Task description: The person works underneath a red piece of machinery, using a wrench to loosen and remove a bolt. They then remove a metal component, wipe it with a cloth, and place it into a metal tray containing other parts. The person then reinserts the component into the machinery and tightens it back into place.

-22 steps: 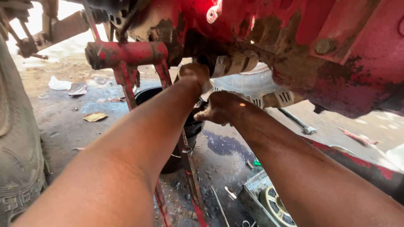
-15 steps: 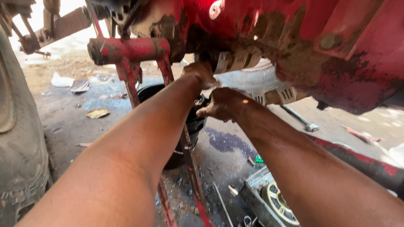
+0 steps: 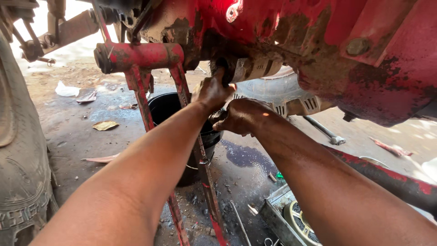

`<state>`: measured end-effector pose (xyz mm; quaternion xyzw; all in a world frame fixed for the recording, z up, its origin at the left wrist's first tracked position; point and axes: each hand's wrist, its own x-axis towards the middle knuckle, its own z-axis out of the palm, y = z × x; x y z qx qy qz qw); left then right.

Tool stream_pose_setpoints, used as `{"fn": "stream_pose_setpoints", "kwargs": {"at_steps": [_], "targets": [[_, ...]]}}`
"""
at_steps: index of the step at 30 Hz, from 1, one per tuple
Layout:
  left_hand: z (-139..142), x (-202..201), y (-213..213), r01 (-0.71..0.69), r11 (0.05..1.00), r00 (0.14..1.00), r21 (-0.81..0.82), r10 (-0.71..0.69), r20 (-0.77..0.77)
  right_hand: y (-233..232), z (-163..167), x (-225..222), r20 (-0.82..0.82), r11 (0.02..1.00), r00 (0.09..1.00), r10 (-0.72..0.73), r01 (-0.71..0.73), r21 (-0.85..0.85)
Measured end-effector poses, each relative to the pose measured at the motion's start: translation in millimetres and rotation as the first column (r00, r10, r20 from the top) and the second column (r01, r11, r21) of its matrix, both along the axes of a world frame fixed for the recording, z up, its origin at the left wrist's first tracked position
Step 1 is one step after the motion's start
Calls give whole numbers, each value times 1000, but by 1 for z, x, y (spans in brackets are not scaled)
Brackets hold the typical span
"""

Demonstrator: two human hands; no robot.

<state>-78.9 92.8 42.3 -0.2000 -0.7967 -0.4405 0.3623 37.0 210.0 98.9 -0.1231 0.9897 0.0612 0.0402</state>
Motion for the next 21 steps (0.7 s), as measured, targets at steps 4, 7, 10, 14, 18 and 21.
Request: {"fn": "stream_pose_setpoints", "kwargs": {"at_steps": [4, 7, 10, 14, 18, 21], "targets": [[-1, 14, -3, -194, 976, 949, 97, 211, -232, -2, 6, 7, 33, 1000, 999, -25, 26, -8], [9, 36, -3, -328, 936, 824, 128, 350, -447, -4, 13, 15, 29, 998, 998, -50, 48, 47], [35, 45, -16, -194, 981, 968, 24, 196, -156, -6, 12, 21, -13, 999, 1000, -9, 10, 30], [34, 43, -10, -148, 989, 986, 18, 149, -71, -2, 13, 19, -73, 996, 997, 24, -18, 83], [21, 12, 9, -324, 940, 914, -109, 281, -291, -3, 21, 19, -26, 999, 999, -18, 20, 50], [26, -18, 9, -264, 919, 964, -294, 259, -56, -9, 21, 30, -28, 1000, 1000, -8, 9, 13]]}}
